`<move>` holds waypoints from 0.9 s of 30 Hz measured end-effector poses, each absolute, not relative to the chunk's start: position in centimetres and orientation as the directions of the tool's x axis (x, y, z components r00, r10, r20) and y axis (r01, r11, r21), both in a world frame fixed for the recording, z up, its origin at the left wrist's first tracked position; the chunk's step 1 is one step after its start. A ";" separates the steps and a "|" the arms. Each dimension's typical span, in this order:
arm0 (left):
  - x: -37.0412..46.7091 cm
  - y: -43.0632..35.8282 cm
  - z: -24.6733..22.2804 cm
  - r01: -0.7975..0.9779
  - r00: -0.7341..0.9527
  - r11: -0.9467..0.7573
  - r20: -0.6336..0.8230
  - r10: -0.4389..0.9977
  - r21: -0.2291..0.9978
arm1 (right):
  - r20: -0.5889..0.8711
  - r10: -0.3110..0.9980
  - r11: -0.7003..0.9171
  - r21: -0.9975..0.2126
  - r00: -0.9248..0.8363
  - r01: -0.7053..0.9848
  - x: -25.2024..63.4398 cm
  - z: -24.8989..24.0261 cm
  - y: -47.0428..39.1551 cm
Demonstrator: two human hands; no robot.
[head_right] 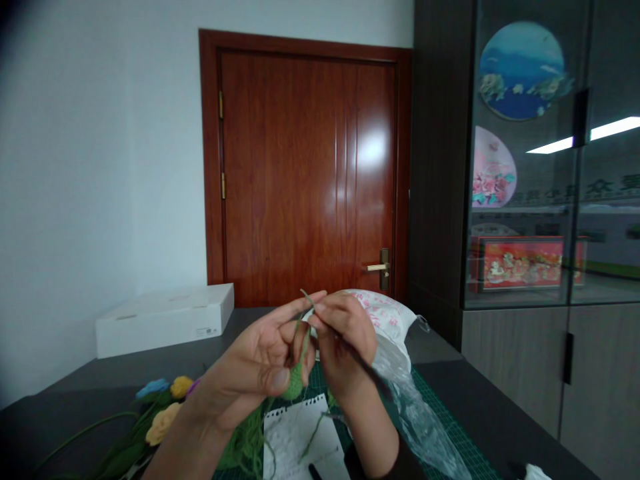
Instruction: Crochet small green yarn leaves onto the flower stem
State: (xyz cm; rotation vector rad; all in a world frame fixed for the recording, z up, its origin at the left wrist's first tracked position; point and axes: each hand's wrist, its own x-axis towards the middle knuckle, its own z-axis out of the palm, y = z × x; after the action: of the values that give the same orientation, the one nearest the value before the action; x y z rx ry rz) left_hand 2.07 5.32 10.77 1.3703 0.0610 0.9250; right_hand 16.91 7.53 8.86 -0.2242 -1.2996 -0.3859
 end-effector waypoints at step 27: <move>2.7 4.5 11.3 -0.497 0.311 -0.353 0.542 0.781 0.793 | 0.575 0.818 0.401 -0.535 0.028 -0.743 15.9 10.7 6.7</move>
State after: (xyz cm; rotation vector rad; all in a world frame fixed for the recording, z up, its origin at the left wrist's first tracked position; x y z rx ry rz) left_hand 2.67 4.46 11.34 1.3894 0.2850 1.3563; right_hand 15.92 6.66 10.75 -0.0945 -0.9617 1.2076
